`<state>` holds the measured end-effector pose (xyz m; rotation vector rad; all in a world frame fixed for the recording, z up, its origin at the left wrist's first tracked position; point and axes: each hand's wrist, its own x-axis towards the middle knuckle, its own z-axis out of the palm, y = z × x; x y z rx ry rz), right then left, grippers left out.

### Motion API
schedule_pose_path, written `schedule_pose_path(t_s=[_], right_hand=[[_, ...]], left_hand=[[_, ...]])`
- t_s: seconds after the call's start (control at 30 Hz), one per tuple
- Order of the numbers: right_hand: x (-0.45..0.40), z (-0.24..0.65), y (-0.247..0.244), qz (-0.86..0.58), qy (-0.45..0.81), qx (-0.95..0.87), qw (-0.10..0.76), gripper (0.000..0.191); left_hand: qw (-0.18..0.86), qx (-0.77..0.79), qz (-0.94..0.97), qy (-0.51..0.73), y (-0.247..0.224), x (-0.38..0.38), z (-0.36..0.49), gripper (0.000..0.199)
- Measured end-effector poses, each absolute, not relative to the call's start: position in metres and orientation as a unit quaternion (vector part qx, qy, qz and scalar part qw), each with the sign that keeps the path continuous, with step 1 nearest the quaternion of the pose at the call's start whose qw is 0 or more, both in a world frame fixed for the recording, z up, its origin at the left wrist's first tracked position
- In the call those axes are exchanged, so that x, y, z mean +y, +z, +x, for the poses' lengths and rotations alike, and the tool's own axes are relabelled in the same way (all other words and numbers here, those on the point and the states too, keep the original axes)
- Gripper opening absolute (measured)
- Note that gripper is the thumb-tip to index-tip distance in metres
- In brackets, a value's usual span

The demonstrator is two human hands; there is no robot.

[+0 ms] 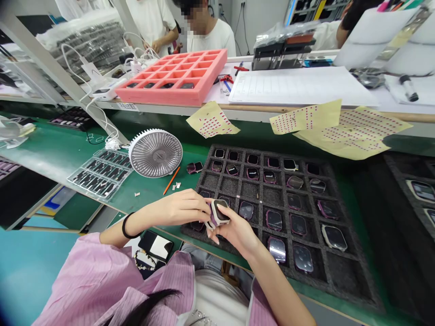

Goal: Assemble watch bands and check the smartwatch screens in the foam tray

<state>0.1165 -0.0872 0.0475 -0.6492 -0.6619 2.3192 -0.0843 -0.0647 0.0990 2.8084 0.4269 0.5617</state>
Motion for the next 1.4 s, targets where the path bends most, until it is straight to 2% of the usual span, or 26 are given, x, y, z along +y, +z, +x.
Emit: schedule_pose_path(t_s=[0.07,0.2,0.3,0.63,0.87,1.1,1.4], right_hand=[[-0.089,0.120,0.045,-0.244,0.882,-0.268,0.302,0.025],[-0.092,0.124,0.040,-0.196,0.920,-0.263,0.215,0.037],[-0.094,0.123,0.036,-0.164,0.939,-0.241,0.181,0.040],[-0.092,0.118,0.041,-0.138,0.951,-0.222,0.166,0.042],[-0.091,0.118,0.044,-0.157,0.934,-0.234,0.218,0.036],[-0.092,0.118,0.046,-0.154,0.936,-0.239,0.206,0.038],[-0.092,0.119,0.045,-0.165,0.934,-0.239,0.207,0.039]], left_hand=[[0.184,0.141,0.957,0.173,0.102,-0.067,-0.082,0.022],[0.309,0.158,0.926,0.151,0.107,-0.071,-0.081,0.022],[0.361,0.165,0.905,0.152,0.108,-0.075,-0.082,0.022],[0.407,0.164,0.869,0.228,0.106,-0.071,-0.081,0.020],[0.407,0.196,0.856,0.253,0.094,-0.064,-0.082,0.018],[0.459,0.191,0.826,0.266,0.093,-0.065,-0.081,0.021],[0.408,0.204,0.827,0.330,0.077,-0.061,-0.079,0.017]])
